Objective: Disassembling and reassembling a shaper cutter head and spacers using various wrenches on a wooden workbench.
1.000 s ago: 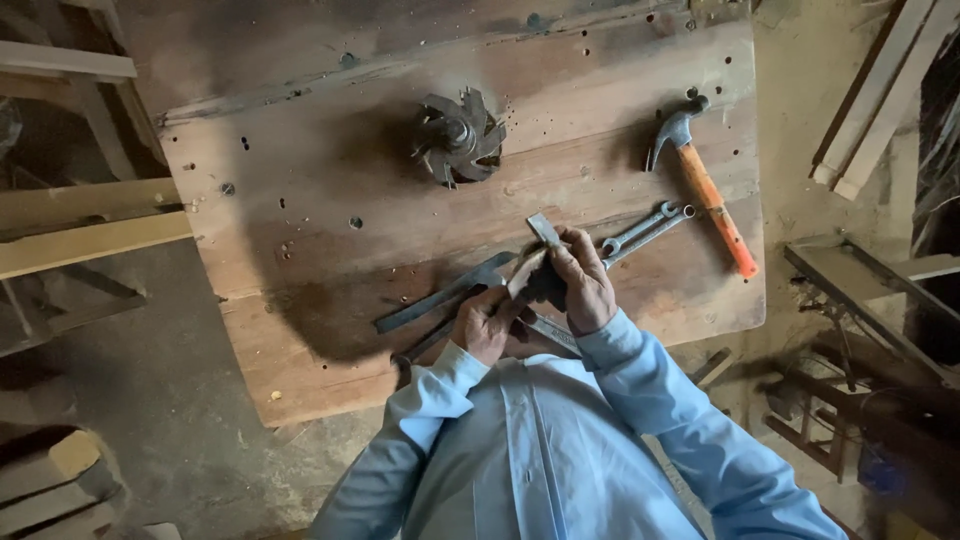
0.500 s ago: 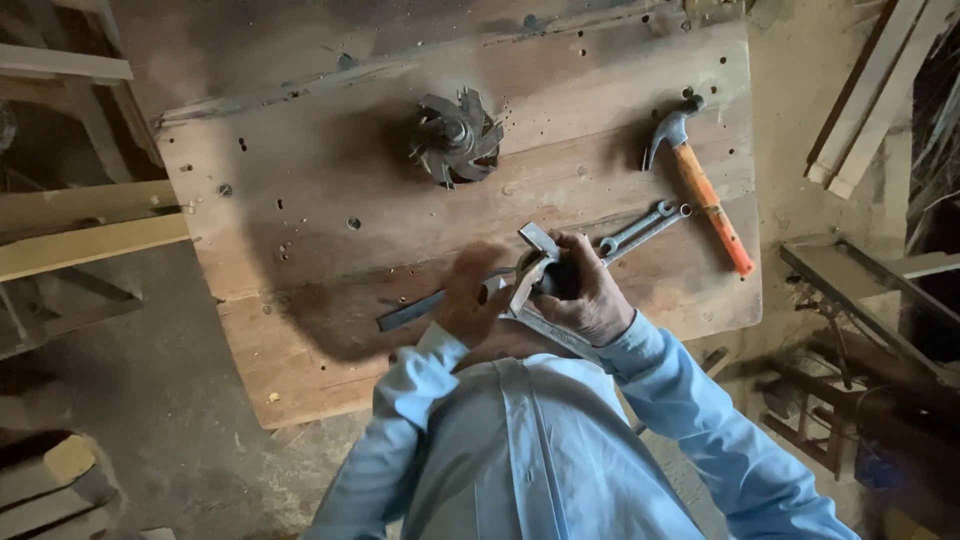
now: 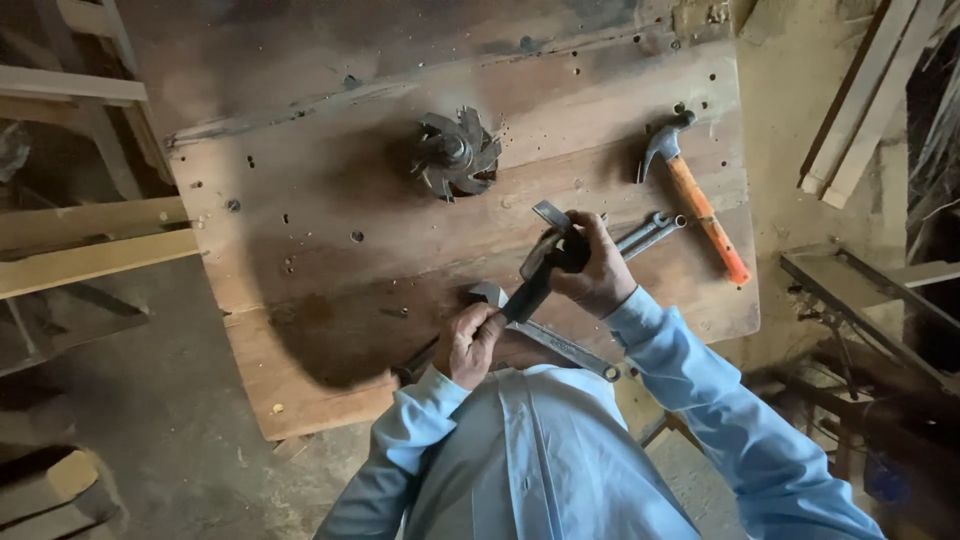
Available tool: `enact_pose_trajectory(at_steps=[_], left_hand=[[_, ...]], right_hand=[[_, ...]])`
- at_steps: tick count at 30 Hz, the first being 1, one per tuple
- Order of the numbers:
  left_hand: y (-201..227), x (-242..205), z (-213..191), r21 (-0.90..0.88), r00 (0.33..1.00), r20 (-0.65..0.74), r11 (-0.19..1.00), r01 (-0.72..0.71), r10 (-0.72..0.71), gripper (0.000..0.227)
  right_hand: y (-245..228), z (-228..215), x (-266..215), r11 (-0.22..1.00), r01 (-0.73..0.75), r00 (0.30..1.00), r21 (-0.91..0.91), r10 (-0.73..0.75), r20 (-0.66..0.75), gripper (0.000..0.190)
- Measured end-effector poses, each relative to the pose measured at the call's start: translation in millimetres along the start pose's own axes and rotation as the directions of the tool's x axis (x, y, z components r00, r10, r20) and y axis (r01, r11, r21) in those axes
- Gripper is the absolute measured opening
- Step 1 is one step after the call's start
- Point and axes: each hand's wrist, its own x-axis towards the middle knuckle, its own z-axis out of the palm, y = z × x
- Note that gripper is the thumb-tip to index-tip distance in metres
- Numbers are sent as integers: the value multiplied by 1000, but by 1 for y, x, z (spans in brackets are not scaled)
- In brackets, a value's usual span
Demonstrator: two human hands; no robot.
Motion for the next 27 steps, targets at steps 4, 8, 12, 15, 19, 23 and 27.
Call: enact_pose_trajectory(at_steps=[4,8,12,15,19,23,27], left_hand=[[5,-8,-3,115,999,-14,993,39,-38,24],[-41,-23,18,122,989,-129,991,-59,74,27],[-84,-45,37,136,995,72,987,-82,72,18],[-13,-45,25,79,947,-156,959,-271,280,34],[57,-23,7,388,984,119,906,-167,130,30],[88,7,-6,492,966,182,834,-250,182,32],[92,44,-31,579,956,148,762,-291,253,34]], right_hand=[[-18,0,-2,962,-40,999,268,31,38,83],[-7,0,3,1000,-5,999,6,5,40,84],[2,-2,6,977,-10,1000,-213,7,-18,85],[17,-5,0,940,119,992,-320,-98,81,86],[28,2,-10,870,300,948,-390,-228,221,97],[-3,14,-37,659,613,781,-437,-421,461,97],[14,26,-55,725,561,774,-399,-289,563,96]])
